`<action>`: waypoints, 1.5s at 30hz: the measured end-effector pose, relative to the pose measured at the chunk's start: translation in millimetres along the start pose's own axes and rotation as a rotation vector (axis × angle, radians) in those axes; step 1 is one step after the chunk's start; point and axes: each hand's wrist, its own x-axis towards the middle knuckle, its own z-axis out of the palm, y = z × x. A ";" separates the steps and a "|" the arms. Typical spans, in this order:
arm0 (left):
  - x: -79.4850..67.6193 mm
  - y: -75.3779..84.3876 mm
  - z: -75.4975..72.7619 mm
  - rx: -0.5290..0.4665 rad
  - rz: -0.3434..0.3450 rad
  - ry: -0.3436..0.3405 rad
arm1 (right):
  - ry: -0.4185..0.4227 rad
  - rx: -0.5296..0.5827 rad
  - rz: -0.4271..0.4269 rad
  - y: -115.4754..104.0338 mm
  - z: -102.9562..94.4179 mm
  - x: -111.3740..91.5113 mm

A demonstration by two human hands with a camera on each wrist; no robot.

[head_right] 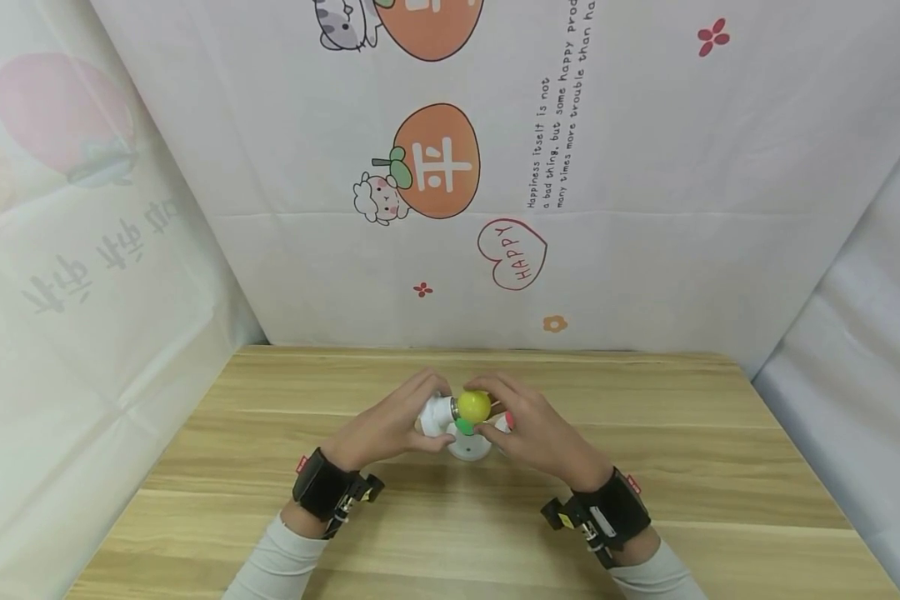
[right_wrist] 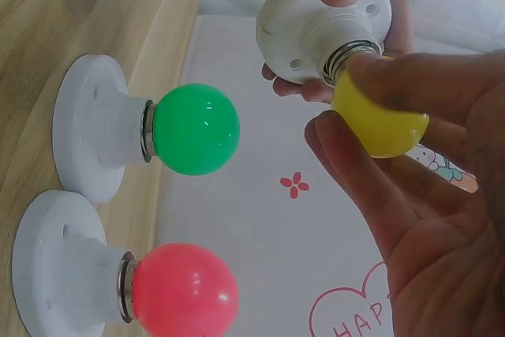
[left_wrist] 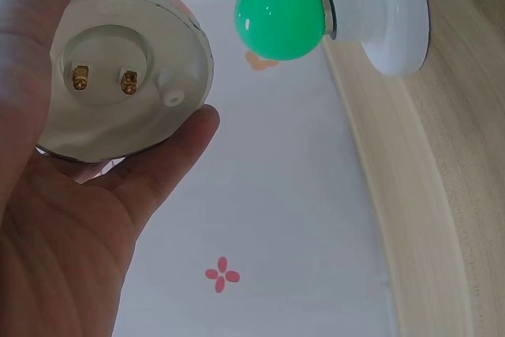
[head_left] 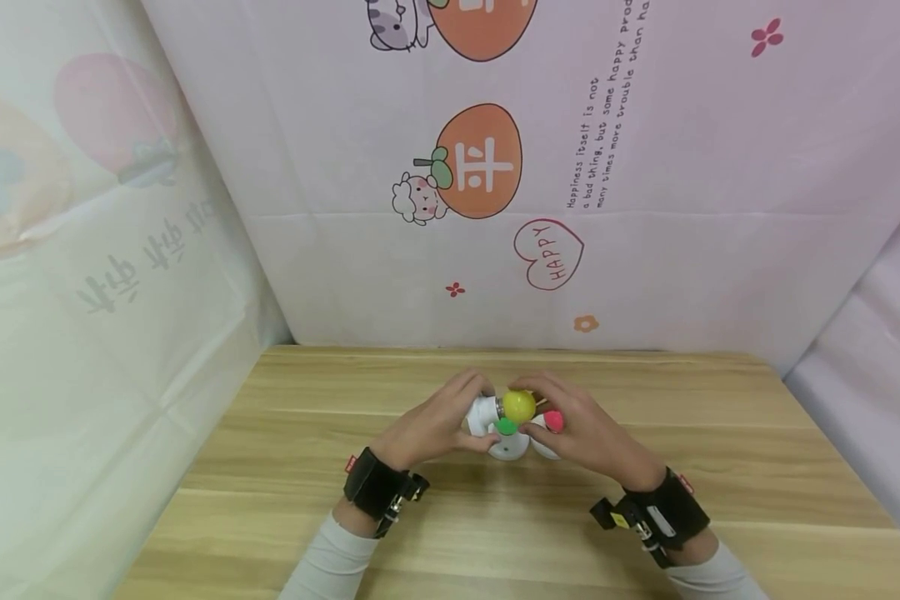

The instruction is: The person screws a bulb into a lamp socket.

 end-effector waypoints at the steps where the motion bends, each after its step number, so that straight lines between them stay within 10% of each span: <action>1: -0.3 0.2 -0.2 0.001 0.001 0.000 | -0.001 0.003 -0.001 -0.3 -0.2 0.1; 45: -1.7 4.7 -0.1 0.044 0.029 0.011 | -0.012 0.003 0.145 -3.9 0.9 -3.8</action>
